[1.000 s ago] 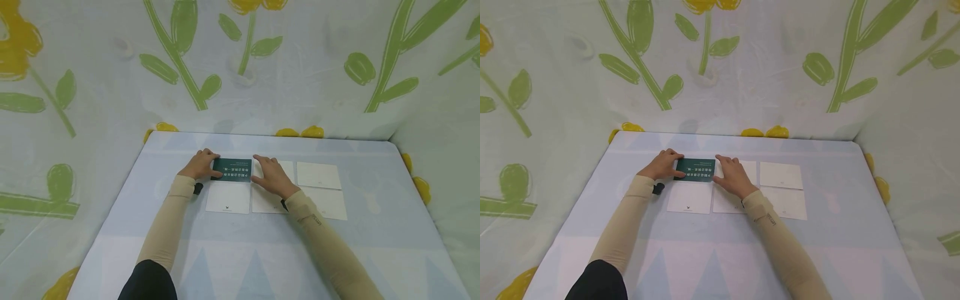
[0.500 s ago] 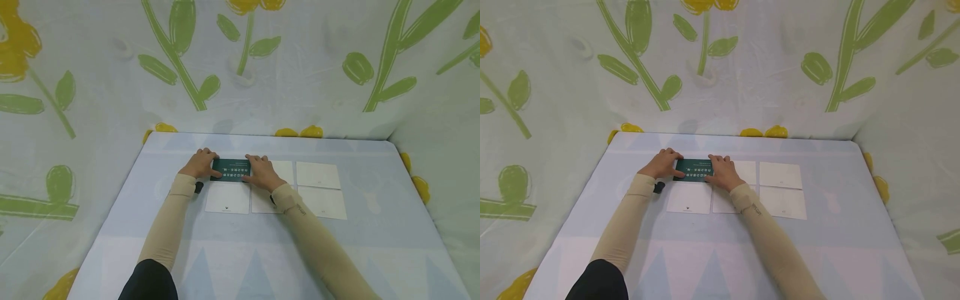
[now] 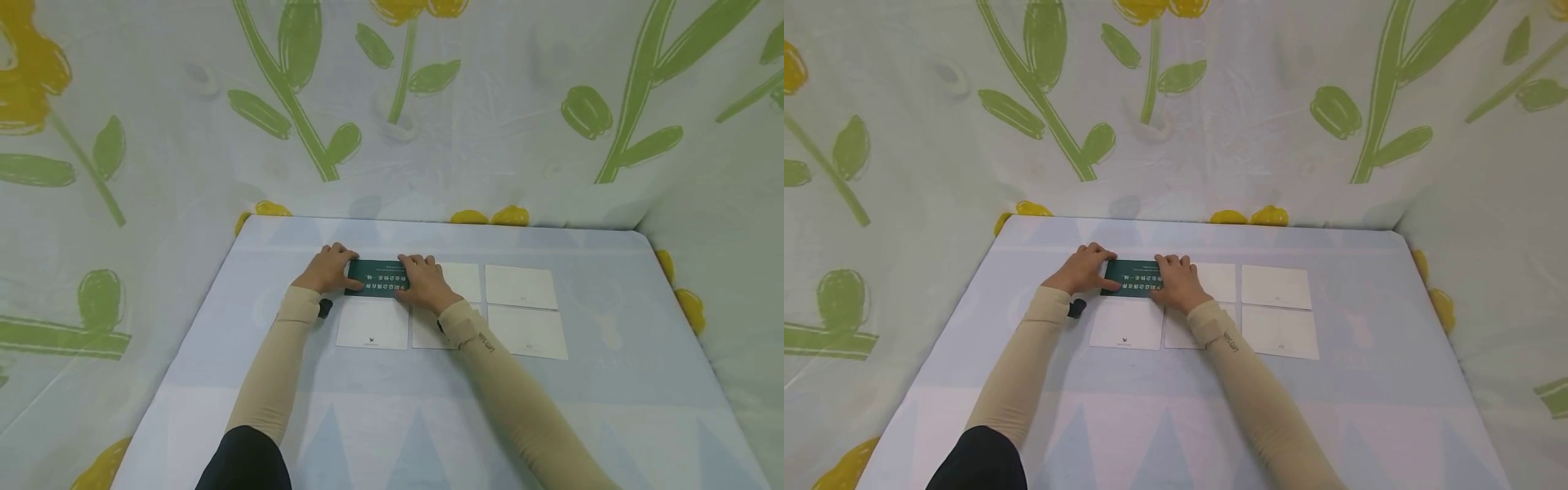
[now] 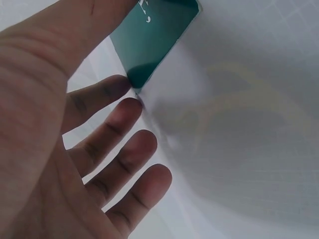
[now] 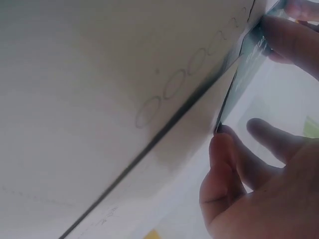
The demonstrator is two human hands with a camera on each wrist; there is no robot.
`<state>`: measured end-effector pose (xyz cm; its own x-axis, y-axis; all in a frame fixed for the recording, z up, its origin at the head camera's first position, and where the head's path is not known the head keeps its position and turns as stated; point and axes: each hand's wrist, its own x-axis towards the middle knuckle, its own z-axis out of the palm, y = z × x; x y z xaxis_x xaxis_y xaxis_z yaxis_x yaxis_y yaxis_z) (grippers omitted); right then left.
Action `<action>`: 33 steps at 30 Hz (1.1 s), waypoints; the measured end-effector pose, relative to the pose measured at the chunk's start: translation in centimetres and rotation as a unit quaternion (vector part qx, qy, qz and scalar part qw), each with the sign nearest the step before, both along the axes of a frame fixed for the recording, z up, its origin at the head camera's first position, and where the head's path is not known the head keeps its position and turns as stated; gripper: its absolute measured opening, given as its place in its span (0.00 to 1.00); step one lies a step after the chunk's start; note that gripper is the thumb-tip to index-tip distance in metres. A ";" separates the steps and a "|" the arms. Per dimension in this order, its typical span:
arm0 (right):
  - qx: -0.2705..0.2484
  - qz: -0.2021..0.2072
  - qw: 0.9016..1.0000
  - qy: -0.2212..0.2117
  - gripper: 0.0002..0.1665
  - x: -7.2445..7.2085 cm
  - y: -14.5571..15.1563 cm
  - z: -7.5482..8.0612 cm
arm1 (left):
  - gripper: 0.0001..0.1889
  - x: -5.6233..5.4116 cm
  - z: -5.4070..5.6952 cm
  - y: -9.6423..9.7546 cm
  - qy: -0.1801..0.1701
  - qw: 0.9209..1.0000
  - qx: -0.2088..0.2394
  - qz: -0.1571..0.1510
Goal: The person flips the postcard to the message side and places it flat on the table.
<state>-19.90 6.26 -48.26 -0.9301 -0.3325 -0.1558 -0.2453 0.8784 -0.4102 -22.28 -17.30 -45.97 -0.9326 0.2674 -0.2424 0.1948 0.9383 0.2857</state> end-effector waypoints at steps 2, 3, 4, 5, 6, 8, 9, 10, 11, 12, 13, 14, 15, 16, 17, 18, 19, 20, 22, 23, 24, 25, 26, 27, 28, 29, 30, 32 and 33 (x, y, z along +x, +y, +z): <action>0.001 -0.001 1.000 -0.002 0.52 0.0 0.0 0.0 | 0.41 0.0 0.0 0.0 0.001 1.000 -0.003 -0.003; 0.000 -0.002 1.000 -0.002 0.52 0.0 0.0 0.0 | 0.41 -0.1 0.0 0.0 0.002 1.000 -0.005 -0.006; -0.002 -0.004 1.000 -0.003 0.52 0.0 0.0 0.0 | 0.40 -0.1 0.0 0.0 0.003 1.000 -0.008 -0.008; -0.004 -0.005 1.000 -0.003 0.52 0.0 0.0 0.0 | 0.40 -0.1 0.0 0.1 0.004 1.000 -0.011 -0.011; -0.007 -0.005 1.000 -0.002 0.52 0.0 -0.1 0.0 | 0.40 -0.2 0.0 0.1 0.005 1.000 -0.014 -0.012; -0.011 -0.006 1.000 0.000 0.53 -0.1 -0.1 -0.1 | 0.40 -0.2 0.0 0.1 0.003 1.000 -0.019 -0.014; -0.014 -0.006 1.000 0.000 0.53 -0.1 -0.1 -0.1 | 0.40 -0.2 0.0 0.1 0.001 1.000 -0.019 -0.013; -0.015 -0.006 1.000 0.001 0.53 -0.1 -0.1 -0.1 | 0.40 -0.1 -0.1 0.1 0.000 1.000 -0.019 -0.010; -0.017 -0.004 1.000 0.003 0.52 0.0 -0.1 0.0 | 0.41 -0.1 -0.1 0.1 0.000 1.000 -0.017 -0.006; -0.018 -0.002 1.000 0.005 0.52 0.0 -0.1 0.0 | 0.42 0.0 -0.2 0.2 -0.001 1.000 -0.015 -0.002; -0.018 0.000 1.000 0.008 0.52 0.1 -0.1 0.1 | 0.43 0.1 -0.2 0.2 -0.002 1.000 -0.013 0.003; -0.018 0.002 1.000 0.012 0.52 0.1 -0.1 0.1 | 0.43 0.2 -0.3 0.2 -0.002 1.000 -0.009 0.009; -0.022 0.003 1.000 0.015 0.53 0.2 0.0 0.2 | 0.44 0.3 -0.4 0.2 -0.001 1.000 -0.007 0.014; -0.022 0.004 1.000 0.020 0.53 0.3 0.0 0.3 | 0.44 0.3 -0.5 0.2 0.001 1.000 -0.004 0.017; -0.024 0.005 0.999 0.024 0.53 0.3 0.0 0.4 | 0.45 0.4 -0.5 0.2 0.002 1.000 -0.001 0.020; -0.024 0.005 0.999 0.028 0.53 0.3 0.0 0.4 | 0.44 0.4 -0.5 0.2 0.002 1.000 0.002 0.024; -0.024 0.005 0.999 0.032 0.53 0.3 0.0 0.4 | 0.44 0.5 -0.5 0.2 0.004 1.000 0.006 0.027; -0.026 0.004 0.999 0.035 0.53 0.3 0.1 0.4 | 0.44 0.5 -0.6 0.3 0.006 0.999 0.009 0.030; -0.022 0.005 0.999 0.043 0.52 0.3 0.1 0.3 | 0.44 0.6 -0.6 0.3 0.012 0.999 0.010 0.032; -0.022 0.005 0.999 0.044 0.52 0.3 0.2 0.3 | 0.44 0.6 -0.6 0.3 0.015 0.999 0.009 0.034; -0.023 0.003 0.999 0.045 0.51 0.3 0.2 0.3 | 0.44 0.7 -0.6 0.3 0.019 0.999 0.008 0.035; -0.025 0.001 0.999 0.045 0.50 0.3 0.3 0.3 | 0.44 0.7 -0.6 0.2 0.023 0.999 0.005 0.034; -0.028 -0.003 0.999 0.043 0.49 0.3 0.4 0.3 | 0.44 0.8 -0.6 0.2 0.027 0.999 0.002 0.035; -0.030 -0.007 0.999 0.042 0.48 0.3 0.5 0.3 | 0.44 0.9 -0.6 0.2 0.032 0.999 0.000 0.034; -0.036 -0.015 0.999 0.037 0.48 0.3 0.6 0.3 | 0.44 0.9 -0.6 0.3 0.037 0.999 0.000 0.035; -0.044 -0.022 0.998 0.033 0.47 0.3 0.8 0.4 | 0.44 1.0 -0.6 0.3 0.040 0.999 0.000 0.036; -0.052 -0.028 0.998 0.029 0.46 0.3 1.0 0.4 | 0.45 1.1 -0.6 0.3 0.044 0.998 -0.001 0.037; -0.076 -0.034 0.996 0.021 0.46 0.3 1.3 0.5 | 0.45 1.3 -0.6 0.4 0.051 0.998 0.002 0.041; -0.089 -0.037 0.995 0.015 0.46 0.4 1.4 0.6 | 0.45 1.4 -0.6 0.4 0.054 0.998 0.001 0.042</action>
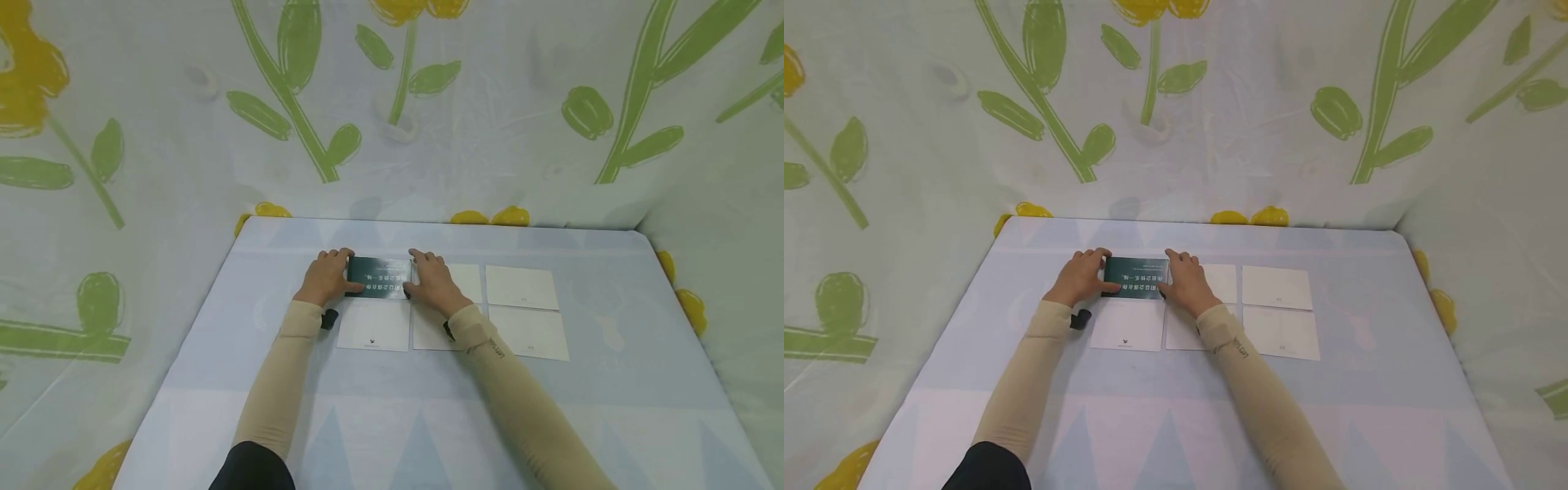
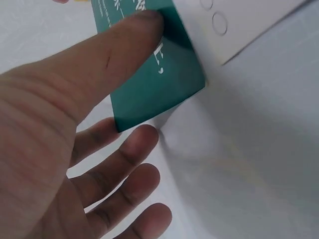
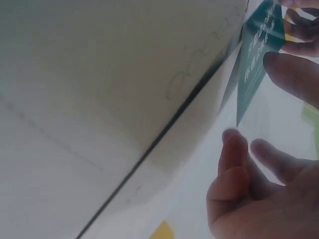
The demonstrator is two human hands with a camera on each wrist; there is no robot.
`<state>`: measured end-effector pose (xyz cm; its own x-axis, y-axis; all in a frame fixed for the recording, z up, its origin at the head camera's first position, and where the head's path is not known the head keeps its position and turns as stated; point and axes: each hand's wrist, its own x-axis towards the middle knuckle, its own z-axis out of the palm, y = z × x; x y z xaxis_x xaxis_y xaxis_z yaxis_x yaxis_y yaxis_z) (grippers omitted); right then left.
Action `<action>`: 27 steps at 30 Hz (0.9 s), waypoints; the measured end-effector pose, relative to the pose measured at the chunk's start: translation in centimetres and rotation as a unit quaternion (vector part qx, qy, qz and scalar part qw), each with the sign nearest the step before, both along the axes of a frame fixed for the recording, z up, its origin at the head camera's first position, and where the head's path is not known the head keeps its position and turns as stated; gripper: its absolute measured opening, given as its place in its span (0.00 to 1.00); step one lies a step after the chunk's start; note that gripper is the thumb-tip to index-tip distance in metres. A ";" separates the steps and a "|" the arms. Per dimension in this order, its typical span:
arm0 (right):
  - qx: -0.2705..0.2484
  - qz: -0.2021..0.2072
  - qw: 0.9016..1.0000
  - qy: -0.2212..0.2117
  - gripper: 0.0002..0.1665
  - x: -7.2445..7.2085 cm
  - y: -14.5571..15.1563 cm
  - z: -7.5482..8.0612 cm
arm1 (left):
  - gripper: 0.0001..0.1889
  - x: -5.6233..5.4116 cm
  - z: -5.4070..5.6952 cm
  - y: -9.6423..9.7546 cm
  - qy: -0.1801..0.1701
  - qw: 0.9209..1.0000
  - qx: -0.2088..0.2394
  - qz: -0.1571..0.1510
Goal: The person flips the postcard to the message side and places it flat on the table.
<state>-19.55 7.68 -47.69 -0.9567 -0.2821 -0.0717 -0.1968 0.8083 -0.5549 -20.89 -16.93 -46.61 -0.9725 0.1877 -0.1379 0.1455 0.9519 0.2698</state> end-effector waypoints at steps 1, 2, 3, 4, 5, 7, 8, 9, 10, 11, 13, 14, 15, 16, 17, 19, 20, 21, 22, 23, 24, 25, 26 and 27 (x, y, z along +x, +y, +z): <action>-0.013 -0.001 1.000 -0.006 0.46 0.0 0.1 0.0 | 0.45 0.1 0.0 0.0 0.003 1.000 0.000 0.002; -0.025 -0.001 1.000 -0.011 0.46 0.1 0.2 0.0 | 0.45 0.2 0.0 0.0 0.006 1.000 0.002 0.004; -0.036 -0.002 0.999 -0.017 0.46 0.1 0.3 0.0 | 0.45 0.3 0.0 0.0 0.010 1.000 0.004 0.005; -0.044 -0.003 0.999 -0.022 0.46 0.2 0.4 0.0 | 0.45 0.5 0.0 0.0 0.013 1.000 0.008 0.007; -0.049 -0.005 0.998 -0.028 0.46 0.2 0.4 -0.1 | 0.45 0.6 0.0 0.0 0.015 1.000 0.011 0.010; -0.058 -0.012 0.997 -0.039 0.47 0.3 0.4 -0.2 | 0.45 0.7 0.0 0.1 0.016 1.000 0.020 0.017; -0.063 -0.017 0.997 -0.044 0.47 0.3 0.4 -0.2 | 0.45 0.8 -0.1 0.1 0.016 0.999 0.024 0.021; -0.067 -0.022 0.996 -0.049 0.47 0.4 0.4 -0.2 | 0.45 0.9 -0.1 0.1 0.014 0.999 0.028 0.024; -0.071 -0.026 0.996 -0.052 0.47 0.4 0.4 -0.1 | 0.45 1.0 -0.1 0.1 0.013 0.999 0.031 0.028; -0.073 -0.030 0.995 -0.055 0.47 0.5 0.4 -0.1 | 0.45 1.0 -0.1 0.1 0.011 0.999 0.034 0.033; -0.077 -0.035 0.995 -0.059 0.46 0.6 0.4 0.0 | 0.45 1.1 -0.2 0.1 0.011 0.998 0.038 0.039; -0.076 -0.037 0.995 -0.060 0.46 0.7 0.5 0.1 | 0.45 1.2 -0.2 0.1 0.012 0.998 0.040 0.041; -0.074 -0.038 0.995 -0.060 0.45 0.8 0.5 0.1 | 0.45 1.2 -0.2 0.1 0.016 0.998 0.042 0.042; -0.073 -0.038 0.995 -0.060 0.45 0.8 0.5 0.1 | 0.45 1.3 -0.3 0.1 0.019 0.998 0.043 0.044; -0.072 -0.040 0.995 -0.059 0.45 0.8 0.5 0.1 | 0.45 1.3 -0.4 0.1 0.022 0.998 0.045 0.045; -0.071 -0.043 0.995 -0.056 0.44 0.8 0.5 0.0 | 0.45 1.4 -0.5 0.1 0.028 0.997 0.050 0.045; -0.071 -0.045 0.995 -0.053 0.43 0.8 0.5 0.0 | 0.45 1.4 -0.5 0.1 0.031 0.997 0.052 0.046; -0.070 -0.047 0.995 -0.052 0.43 0.8 0.5 0.0 | 0.45 1.5 -0.6 0.1 0.033 0.997 0.055 0.046; -0.071 -0.051 0.995 -0.050 0.42 0.8 0.5 0.0 | 0.45 1.5 -0.6 0.1 0.035 0.997 0.059 0.046; -0.070 -0.055 0.995 -0.048 0.42 0.8 0.5 0.0 | 0.45 1.6 -0.6 0.1 0.036 0.996 0.062 0.046; -0.068 -0.057 0.995 -0.047 0.41 0.8 0.5 0.0 | 0.45 1.6 -0.6 0.1 0.038 0.996 0.066 0.046; -0.068 -0.060 0.995 -0.046 0.41 0.8 0.4 0.0 | 0.45 1.7 -0.6 0.1 0.039 0.996 0.069 0.045; -0.066 -0.062 0.995 -0.045 0.40 0.8 0.4 0.0 | 0.45 1.8 -0.6 0.1 0.041 0.996 0.073 0.043; -0.065 -0.063 0.995 -0.044 0.39 0.8 0.4 0.0 | 0.45 1.8 -0.6 0.0 0.042 0.995 0.077 0.041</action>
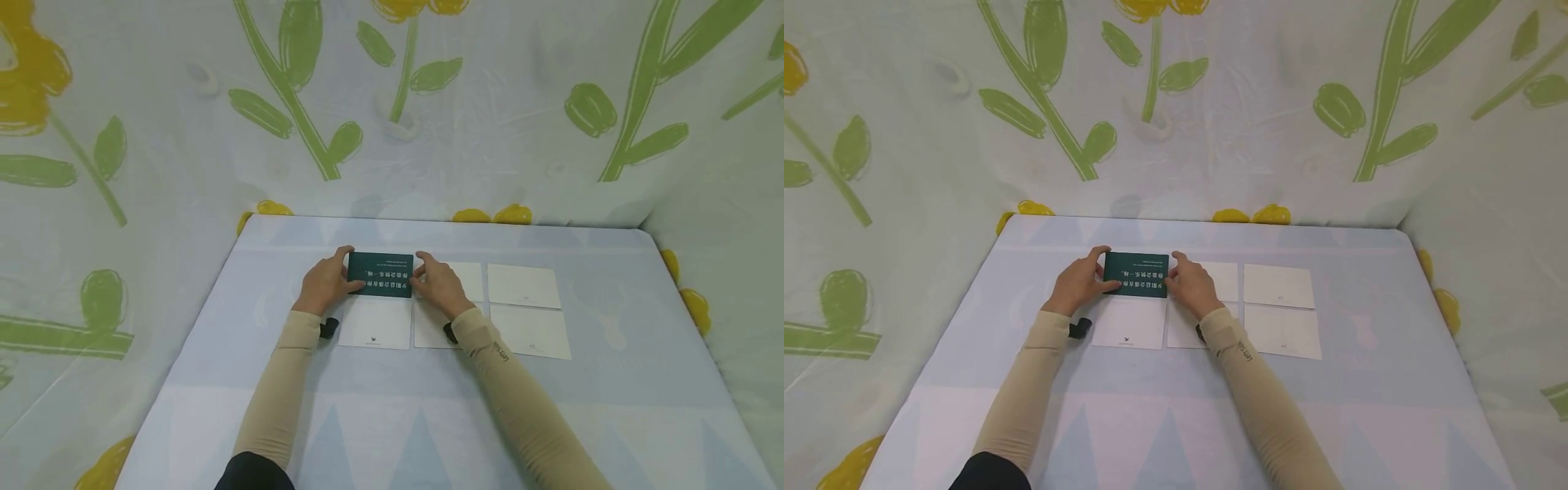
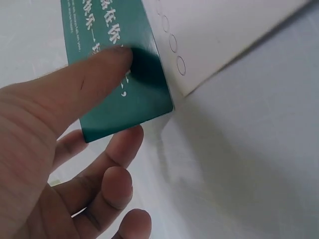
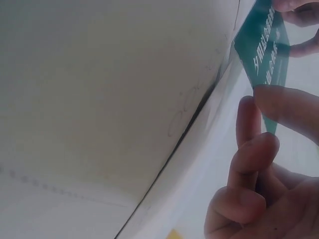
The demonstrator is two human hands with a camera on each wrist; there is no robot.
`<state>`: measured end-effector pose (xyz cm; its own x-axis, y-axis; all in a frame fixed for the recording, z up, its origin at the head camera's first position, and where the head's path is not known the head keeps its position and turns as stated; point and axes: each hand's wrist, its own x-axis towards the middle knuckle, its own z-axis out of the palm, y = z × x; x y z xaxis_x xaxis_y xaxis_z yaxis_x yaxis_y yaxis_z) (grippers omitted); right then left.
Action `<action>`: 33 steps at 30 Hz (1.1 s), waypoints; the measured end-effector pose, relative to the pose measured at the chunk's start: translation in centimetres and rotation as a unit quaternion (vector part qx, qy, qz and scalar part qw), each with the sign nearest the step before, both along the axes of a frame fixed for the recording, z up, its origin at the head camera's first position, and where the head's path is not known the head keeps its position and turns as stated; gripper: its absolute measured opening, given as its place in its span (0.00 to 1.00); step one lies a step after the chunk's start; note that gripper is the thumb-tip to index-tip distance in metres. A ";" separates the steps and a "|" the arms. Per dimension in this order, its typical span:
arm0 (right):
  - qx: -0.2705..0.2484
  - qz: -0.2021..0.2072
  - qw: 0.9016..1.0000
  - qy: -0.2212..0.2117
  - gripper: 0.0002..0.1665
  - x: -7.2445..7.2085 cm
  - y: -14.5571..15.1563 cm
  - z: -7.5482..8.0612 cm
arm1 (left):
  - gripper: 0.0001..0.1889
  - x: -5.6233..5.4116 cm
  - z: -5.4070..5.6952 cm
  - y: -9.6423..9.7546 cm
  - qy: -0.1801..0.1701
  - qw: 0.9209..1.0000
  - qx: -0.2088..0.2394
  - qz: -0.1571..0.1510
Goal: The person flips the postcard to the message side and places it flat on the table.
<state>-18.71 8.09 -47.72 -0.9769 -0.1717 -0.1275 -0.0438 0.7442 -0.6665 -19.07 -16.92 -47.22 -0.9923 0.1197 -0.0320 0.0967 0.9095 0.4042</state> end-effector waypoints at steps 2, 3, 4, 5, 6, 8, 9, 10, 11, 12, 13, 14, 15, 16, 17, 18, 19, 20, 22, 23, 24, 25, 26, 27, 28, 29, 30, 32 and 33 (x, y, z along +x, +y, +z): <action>0.002 -0.001 1.000 0.003 0.38 0.0 0.0 0.0 | 0.45 0.1 0.0 -0.1 0.002 1.000 0.006 -0.003; 0.002 0.000 1.000 0.004 0.37 0.0 0.0 0.0 | 0.44 0.1 0.0 -0.1 0.002 1.000 0.009 -0.003; 0.001 0.000 1.000 0.006 0.37 0.0 0.0 0.0 | 0.43 0.2 0.0 -0.1 0.003 1.000 0.013 -0.002; 0.002 0.001 1.000 0.007 0.36 0.0 0.0 0.0 | 0.42 0.2 0.0 -0.2 0.003 1.000 0.016 0.001; 0.002 0.001 1.000 0.008 0.35 0.1 0.0 0.1 | 0.41 0.2 -0.1 -0.2 0.003 1.000 0.019 0.005; 0.002 0.002 1.000 0.009 0.32 0.1 0.0 0.1 | 0.37 0.3 -0.2 -0.3 0.005 1.000 0.026 0.012; 0.003 0.003 1.000 0.010 0.31 0.1 0.0 0.2 | 0.35 0.3 -0.2 -0.4 0.006 0.999 0.029 0.017; 0.002 0.002 1.000 0.012 0.29 0.2 0.0 0.2 | 0.33 0.3 -0.3 -0.4 0.007 0.999 0.031 0.021; 0.003 0.003 1.000 0.013 0.28 0.2 0.0 0.2 | 0.31 0.4 -0.3 -0.5 0.007 0.999 0.033 0.024; 0.001 0.004 1.000 0.014 0.27 0.2 0.0 0.2 | 0.29 0.4 -0.3 -0.5 0.008 0.999 0.034 0.027; 0.000 0.004 1.000 0.017 0.25 0.2 0.0 0.2 | 0.28 0.4 -0.4 -0.6 0.007 0.999 0.036 0.030; -0.001 0.005 1.000 0.019 0.24 0.2 0.0 0.1 | 0.26 0.5 -0.4 -0.6 0.007 0.999 0.038 0.032; -0.001 0.005 1.000 0.020 0.23 0.2 0.0 0.1 | 0.25 0.5 -0.4 -0.6 0.006 0.999 0.039 0.034; -0.003 0.005 1.000 0.022 0.21 0.2 0.0 0.1 | 0.24 0.6 -0.4 -0.6 0.006 0.998 0.041 0.036; -0.003 0.007 1.000 0.024 0.21 0.2 0.1 0.1 | 0.23 0.6 -0.4 -0.7 0.005 0.998 0.044 0.037; -0.002 0.008 1.000 0.026 0.20 0.2 0.1 0.1 | 0.22 0.6 -0.4 -0.7 0.005 0.998 0.046 0.038; -0.003 0.008 1.000 0.028 0.19 0.2 0.1 0.1 | 0.22 0.7 -0.3 -0.7 0.004 0.998 0.049 0.038; -0.002 0.008 1.000 0.030 0.18 0.1 0.2 0.1 | 0.21 0.7 -0.2 -0.8 0.003 0.998 0.052 0.037; -0.001 0.009 0.999 0.035 0.17 0.2 0.2 0.1 | 0.21 0.8 -0.2 -0.9 0.001 0.998 0.060 0.036; 0.001 0.010 0.999 0.038 0.17 0.2 0.3 0.1 | 0.21 0.8 -0.1 -1.0 0.001 0.997 0.062 0.035; 0.002 0.010 0.999 0.040 0.17 0.2 0.3 0.0 | 0.20 0.8 -0.2 -1.0 0.001 0.997 0.066 0.035; 0.002 0.011 0.999 0.042 0.16 0.2 0.3 0.1 | 0.20 0.8 -0.1 -1.1 0.001 0.997 0.069 0.034; 0.004 0.011 0.999 0.043 0.16 0.2 0.4 0.1 | 0.20 0.8 -0.1 -1.1 0.001 0.997 0.075 0.033; 0.005 0.011 0.999 0.042 0.16 0.3 0.4 0.1 | 0.20 0.8 -0.1 -1.1 0.000 0.996 0.079 0.033; 0.005 0.010 0.999 0.041 0.17 0.3 0.4 0.1 | 0.20 0.9 -0.1 -1.2 -0.003 0.996 0.085 0.034; 0.003 0.010 0.999 0.039 0.17 0.3 0.4 0.2 | 0.20 0.9 0.0 -1.2 -0.005 0.995 0.092 0.035; 0.001 0.008 0.999 0.037 0.18 0.4 0.4 0.2 | 0.19 0.9 0.0 -1.2 -0.009 0.994 0.099 0.037; -0.008 0.004 0.999 0.033 0.19 0.5 0.5 0.3 | 0.19 1.0 0.0 -1.3 -0.019 0.992 0.119 0.042; -0.013 0.002 0.999 0.032 0.19 0.5 0.6 0.4 | 0.18 1.0 0.0 -1.3 -0.025 0.991 0.127 0.043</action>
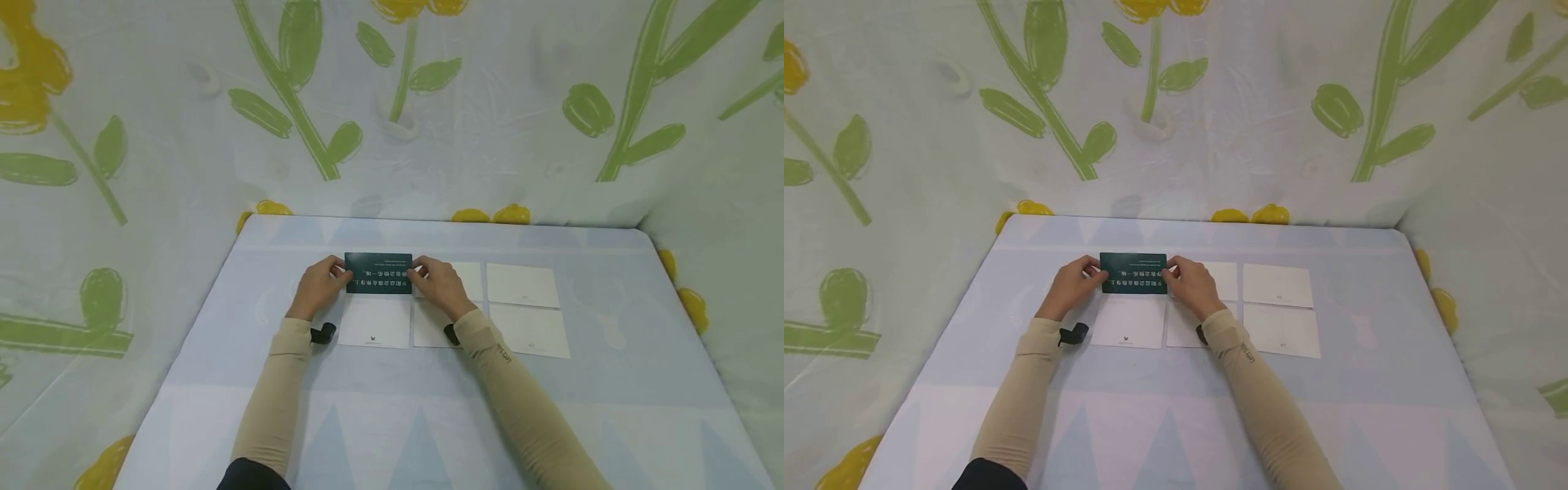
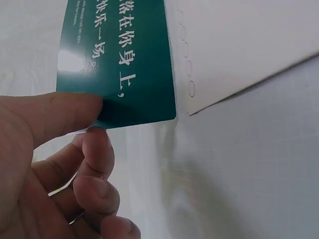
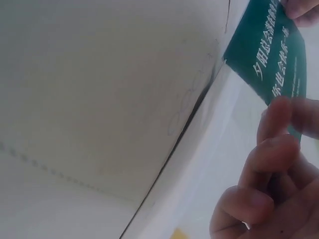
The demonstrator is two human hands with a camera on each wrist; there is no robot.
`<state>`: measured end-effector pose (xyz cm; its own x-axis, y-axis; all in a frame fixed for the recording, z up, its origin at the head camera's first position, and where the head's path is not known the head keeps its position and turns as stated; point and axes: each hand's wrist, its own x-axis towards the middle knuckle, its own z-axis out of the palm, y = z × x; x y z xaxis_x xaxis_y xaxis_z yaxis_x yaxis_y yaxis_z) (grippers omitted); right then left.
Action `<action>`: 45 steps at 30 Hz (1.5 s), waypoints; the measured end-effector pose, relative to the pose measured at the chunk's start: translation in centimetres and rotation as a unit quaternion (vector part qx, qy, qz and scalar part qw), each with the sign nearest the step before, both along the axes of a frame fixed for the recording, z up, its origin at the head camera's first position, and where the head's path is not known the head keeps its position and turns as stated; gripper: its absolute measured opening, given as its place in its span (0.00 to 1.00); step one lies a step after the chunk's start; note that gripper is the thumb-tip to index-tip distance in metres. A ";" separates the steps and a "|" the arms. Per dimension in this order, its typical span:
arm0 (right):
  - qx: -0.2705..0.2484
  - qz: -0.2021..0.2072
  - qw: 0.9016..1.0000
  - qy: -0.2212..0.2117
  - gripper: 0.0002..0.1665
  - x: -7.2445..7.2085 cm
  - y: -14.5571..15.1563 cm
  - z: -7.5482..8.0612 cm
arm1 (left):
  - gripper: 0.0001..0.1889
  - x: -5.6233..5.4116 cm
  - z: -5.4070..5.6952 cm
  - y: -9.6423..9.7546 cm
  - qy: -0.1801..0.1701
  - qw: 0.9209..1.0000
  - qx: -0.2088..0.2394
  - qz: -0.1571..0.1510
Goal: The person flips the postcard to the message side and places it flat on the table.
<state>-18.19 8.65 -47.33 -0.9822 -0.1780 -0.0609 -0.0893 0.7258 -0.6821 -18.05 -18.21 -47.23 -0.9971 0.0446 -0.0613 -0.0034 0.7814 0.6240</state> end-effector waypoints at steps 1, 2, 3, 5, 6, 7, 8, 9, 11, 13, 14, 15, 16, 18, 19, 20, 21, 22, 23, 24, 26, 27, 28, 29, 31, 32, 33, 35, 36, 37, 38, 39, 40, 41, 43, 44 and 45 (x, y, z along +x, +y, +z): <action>-0.006 0.000 1.000 -0.002 0.19 0.0 0.1 0.0 | 0.18 0.0 0.0 0.0 -0.005 1.000 0.010 0.001; -0.015 0.000 1.000 -0.004 0.19 0.1 0.1 0.1 | 0.18 0.0 0.0 -0.1 -0.009 1.000 0.020 0.001; -0.024 0.001 1.000 -0.007 0.18 0.1 0.1 0.1 | 0.18 0.0 0.0 -0.1 -0.013 1.000 0.028 0.002; -0.042 0.001 0.999 -0.013 0.17 0.1 0.2 0.1 | 0.18 -0.1 0.0 -0.2 -0.017 0.999 0.042 -0.001; -0.049 0.000 0.999 -0.016 0.16 0.1 0.2 0.1 | 0.19 -0.1 0.0 -0.3 -0.020 0.999 0.047 -0.002; -0.057 -0.001 0.998 -0.019 0.15 0.2 0.3 0.2 | 0.19 -0.1 0.0 -0.3 -0.023 0.998 0.051 -0.003; -0.065 -0.003 0.998 -0.022 0.14 0.2 0.3 0.2 | 0.20 -0.2 0.0 -0.3 -0.026 0.998 0.054 -0.004; -0.070 -0.005 0.997 -0.026 0.14 0.2 0.2 0.2 | 0.20 -0.2 0.0 -0.4 -0.030 0.998 0.057 -0.006; -0.078 -0.011 0.996 -0.036 0.13 0.2 0.2 0.3 | 0.20 -0.3 -0.1 -0.4 -0.038 0.997 0.064 -0.010; -0.083 -0.017 0.995 -0.047 0.14 0.3 0.3 0.3 | 0.20 -0.2 -0.1 -0.5 -0.045 0.996 0.074 -0.012; -0.085 -0.018 0.995 -0.050 0.14 0.4 0.3 0.4 | 0.19 -0.2 -0.1 -0.5 -0.047 0.996 0.079 -0.012; -0.086 -0.019 0.995 -0.052 0.15 0.4 0.3 0.4 | 0.19 -0.2 -0.1 -0.6 -0.048 0.995 0.087 -0.011; -0.088 -0.018 0.995 -0.051 0.15 0.5 0.3 0.4 | 0.18 -0.2 -0.1 -0.6 -0.050 0.994 0.092 -0.009; -0.092 -0.016 0.995 -0.046 0.16 0.6 0.4 0.4 | 0.17 -0.1 -0.1 -0.7 -0.055 0.993 0.108 -0.004; -0.093 -0.015 0.995 -0.042 0.16 0.6 0.4 0.4 | 0.17 0.0 0.0 -0.7 -0.056 0.992 0.116 -0.002; -0.095 -0.013 0.995 -0.039 0.17 0.6 0.4 0.4 | 0.17 0.0 0.0 -0.7 -0.059 0.990 0.125 0.001; -0.096 -0.012 0.995 -0.038 0.17 0.6 0.4 0.4 | 0.17 0.0 0.0 -0.8 -0.061 0.989 0.133 0.003; -0.096 -0.010 0.995 -0.037 0.18 0.6 0.4 0.4 | 0.17 0.1 0.0 -0.8 -0.062 0.988 0.140 0.005; -0.096 -0.009 0.995 -0.037 0.19 0.6 0.5 0.4 | 0.17 0.1 -0.1 -0.9 -0.063 0.987 0.147 0.007; -0.096 -0.009 0.995 -0.038 0.19 0.6 0.5 0.4 | 0.18 0.1 -0.1 -0.9 -0.063 0.986 0.153 0.007; -0.098 -0.007 0.995 -0.036 0.20 0.5 0.6 0.4 | 0.19 0.1 -0.1 -1.0 -0.065 0.984 0.163 0.004; -0.100 -0.005 0.994 -0.035 0.20 0.5 0.7 0.4 | 0.19 0.1 -0.2 -1.0 -0.065 0.984 0.167 0.001; -0.105 -0.003 0.994 -0.034 0.20 0.5 0.7 0.4 | 0.19 0.1 -0.2 -1.1 -0.065 0.983 0.170 -0.002; -0.112 -0.001 0.993 -0.031 0.20 0.5 0.8 0.4 | 0.20 0.1 -0.2 -1.1 -0.065 0.983 0.174 -0.004; -0.126 0.005 0.992 -0.025 0.19 0.5 1.0 0.4 | 0.19 0.2 -0.2 -1.2 -0.067 0.980 0.186 -0.008; -0.133 0.006 0.991 -0.022 0.18 0.5 1.1 0.3 | 0.19 0.2 -0.1 -1.3 -0.068 0.979 0.193 -0.010; -0.140 0.008 0.990 -0.020 0.17 0.5 1.2 0.3 | 0.19 0.3 -0.1 -1.3 -0.071 0.977 0.202 -0.010; -0.151 0.010 0.988 -0.017 0.17 0.5 1.3 0.2 | 0.19 0.4 0.0 -1.4 -0.078 0.973 0.219 -0.011; -0.155 0.011 0.988 -0.016 0.17 0.5 1.4 0.1 | 0.20 0.4 0.0 -1.4 -0.083 0.970 0.227 -0.013; -0.159 0.011 0.987 -0.015 0.17 0.5 1.5 0.1 | 0.20 0.4 0.1 -1.5 -0.087 0.968 0.236 -0.014; -0.163 0.011 0.986 -0.016 0.17 0.5 1.5 0.0 | 0.21 0.4 0.1 -1.5 -0.091 0.966 0.242 -0.016; -0.168 0.012 0.986 -0.018 0.18 0.5 1.5 0.0 | 0.21 0.4 0.1 -1.5 -0.094 0.964 0.248 -0.017; -0.172 0.013 0.985 -0.018 0.19 0.5 1.6 0.0 | 0.22 0.4 0.1 -1.5 -0.096 0.963 0.249 -0.020; -0.176 0.014 0.984 -0.020 0.19 0.5 1.6 0.0 | 0.22 0.4 0.1 -1.6 -0.098 0.962 0.252 -0.023; -0.184 0.013 0.983 -0.022 0.20 0.5 1.7 -0.1 | 0.23 0.4 0.3 -1.6 -0.103 0.959 0.263 -0.027; -0.188 0.012 0.982 -0.022 0.20 0.5 1.7 -0.1 | 0.23 0.6 0.7 -1.5 -0.108 0.957 0.266 -0.030; -0.188 0.010 0.982 -0.022 0.20 0.5 1.7 -0.1 | 0.22 0.7 1.1 -1.4 -0.113 0.956 0.270 -0.032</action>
<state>-17.68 10.32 -47.48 -0.9760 -0.2155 -0.0302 -0.0647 0.4198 -0.9053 -17.37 -19.61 -46.17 -0.9555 0.1913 -0.2246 -0.1478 0.3485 0.9256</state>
